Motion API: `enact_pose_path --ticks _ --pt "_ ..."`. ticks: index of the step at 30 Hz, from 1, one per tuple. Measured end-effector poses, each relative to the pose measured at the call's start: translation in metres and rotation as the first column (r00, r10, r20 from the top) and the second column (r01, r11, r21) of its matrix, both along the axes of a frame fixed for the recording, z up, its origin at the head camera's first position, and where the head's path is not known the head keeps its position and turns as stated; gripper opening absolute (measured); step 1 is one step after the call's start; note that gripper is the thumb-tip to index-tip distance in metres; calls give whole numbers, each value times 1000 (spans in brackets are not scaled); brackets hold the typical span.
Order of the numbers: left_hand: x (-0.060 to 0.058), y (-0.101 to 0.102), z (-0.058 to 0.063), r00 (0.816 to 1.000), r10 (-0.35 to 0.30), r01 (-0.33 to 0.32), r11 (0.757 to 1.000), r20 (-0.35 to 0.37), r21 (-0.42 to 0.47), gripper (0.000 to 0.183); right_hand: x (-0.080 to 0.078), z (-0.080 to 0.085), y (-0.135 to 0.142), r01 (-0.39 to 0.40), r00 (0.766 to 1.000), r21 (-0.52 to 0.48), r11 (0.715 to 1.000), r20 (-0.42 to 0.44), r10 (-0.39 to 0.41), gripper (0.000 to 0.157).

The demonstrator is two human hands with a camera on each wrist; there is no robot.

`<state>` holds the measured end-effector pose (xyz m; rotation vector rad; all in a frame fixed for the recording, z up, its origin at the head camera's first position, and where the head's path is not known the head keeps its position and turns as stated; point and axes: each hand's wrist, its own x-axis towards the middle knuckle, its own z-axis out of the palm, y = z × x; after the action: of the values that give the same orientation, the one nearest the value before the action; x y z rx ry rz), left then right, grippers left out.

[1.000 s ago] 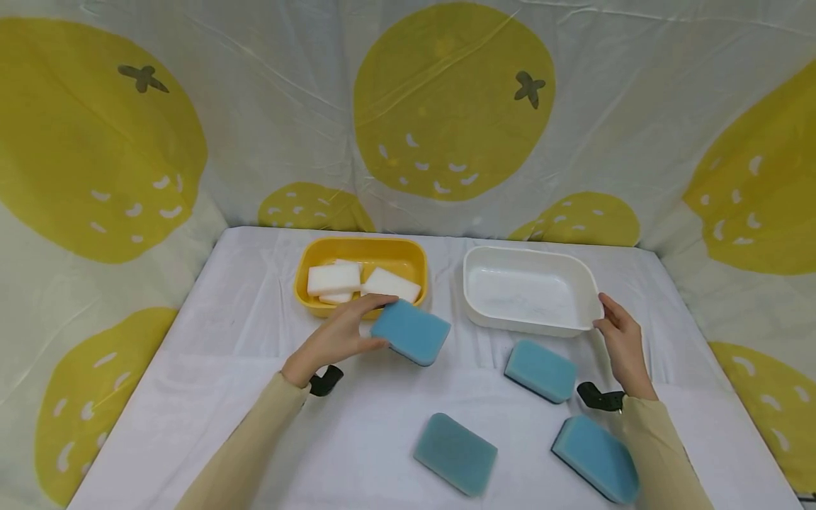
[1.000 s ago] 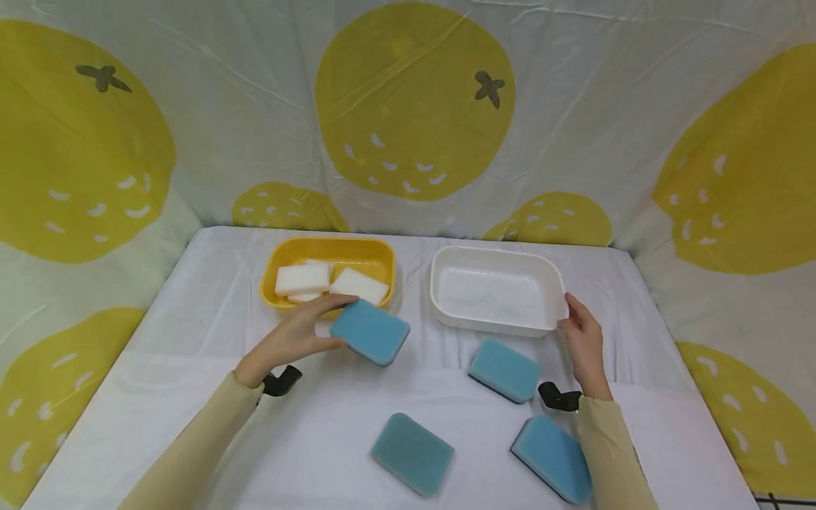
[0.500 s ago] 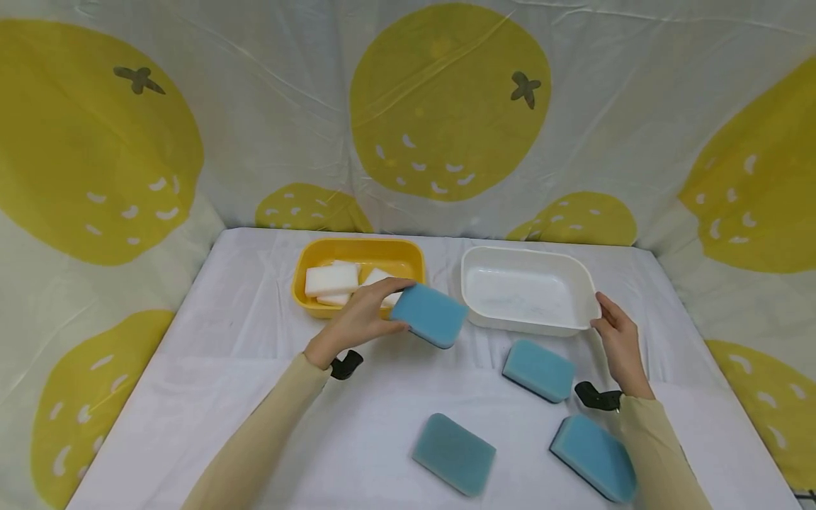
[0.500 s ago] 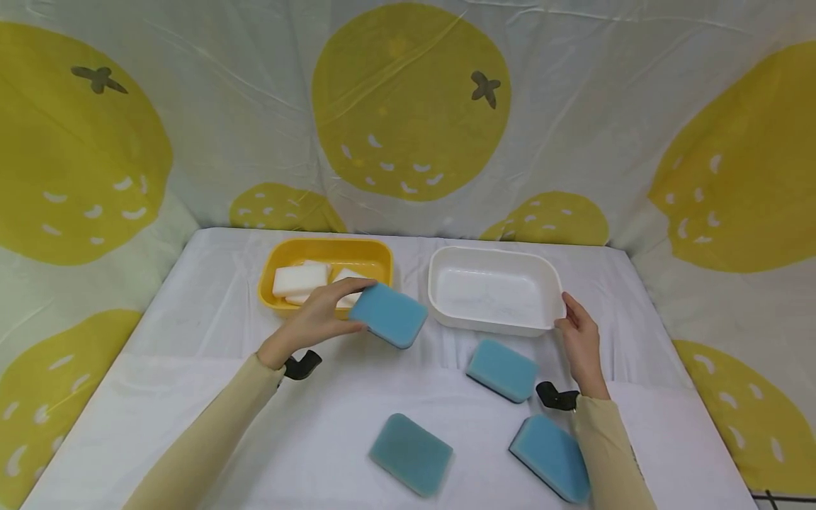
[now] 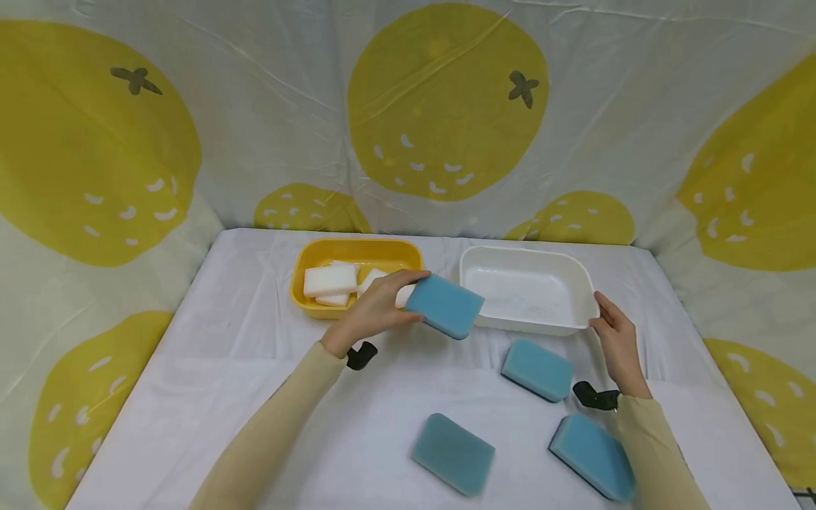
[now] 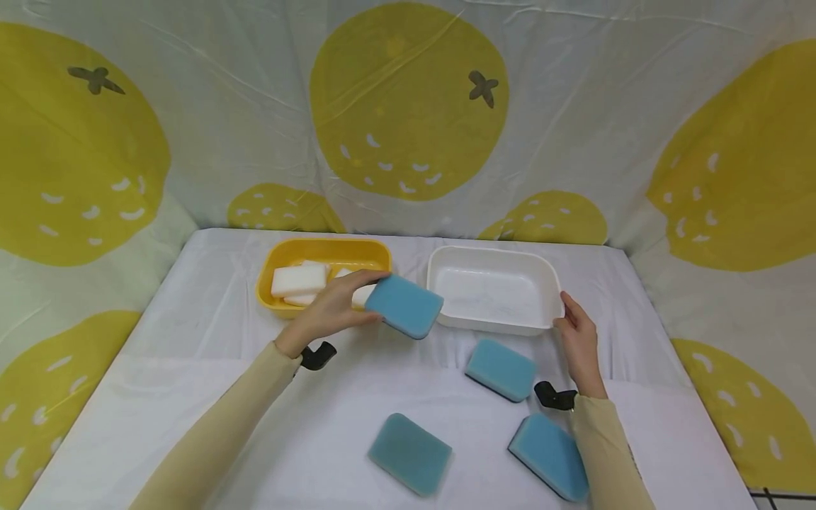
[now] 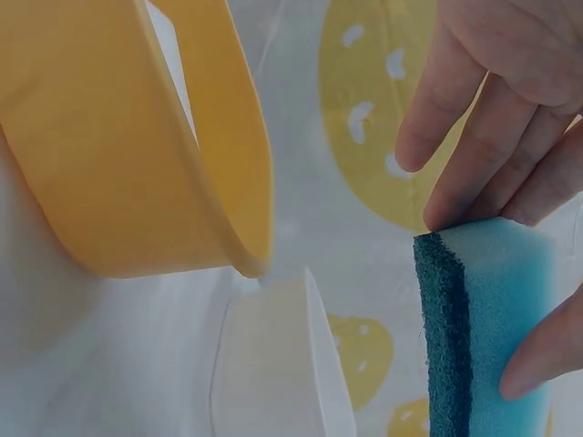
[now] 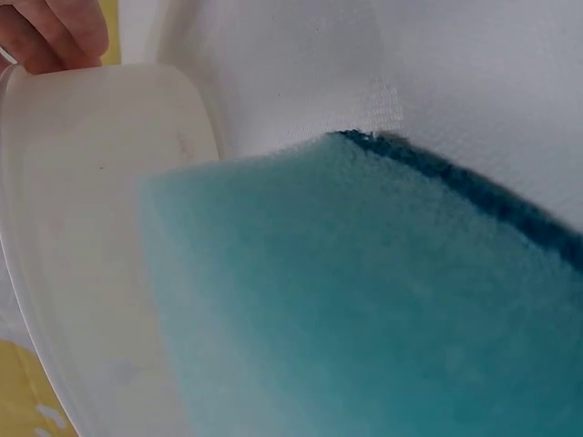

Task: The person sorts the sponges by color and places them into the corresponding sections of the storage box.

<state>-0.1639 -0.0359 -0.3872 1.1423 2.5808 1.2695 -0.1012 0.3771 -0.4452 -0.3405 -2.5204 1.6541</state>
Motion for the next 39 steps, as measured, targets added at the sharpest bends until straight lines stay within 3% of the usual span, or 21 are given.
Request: enact_pose_path --ticks 25,39 --pt "-20 42 -4 999 -35 35 999 22 -5 68 2 -1 0 -12 1000 23 1000 -1 12 53" --pt "-25 69 -7 1000 11 -10 998 19 -56 69 2 1 0 -8 1000 33 999 14 7 53"
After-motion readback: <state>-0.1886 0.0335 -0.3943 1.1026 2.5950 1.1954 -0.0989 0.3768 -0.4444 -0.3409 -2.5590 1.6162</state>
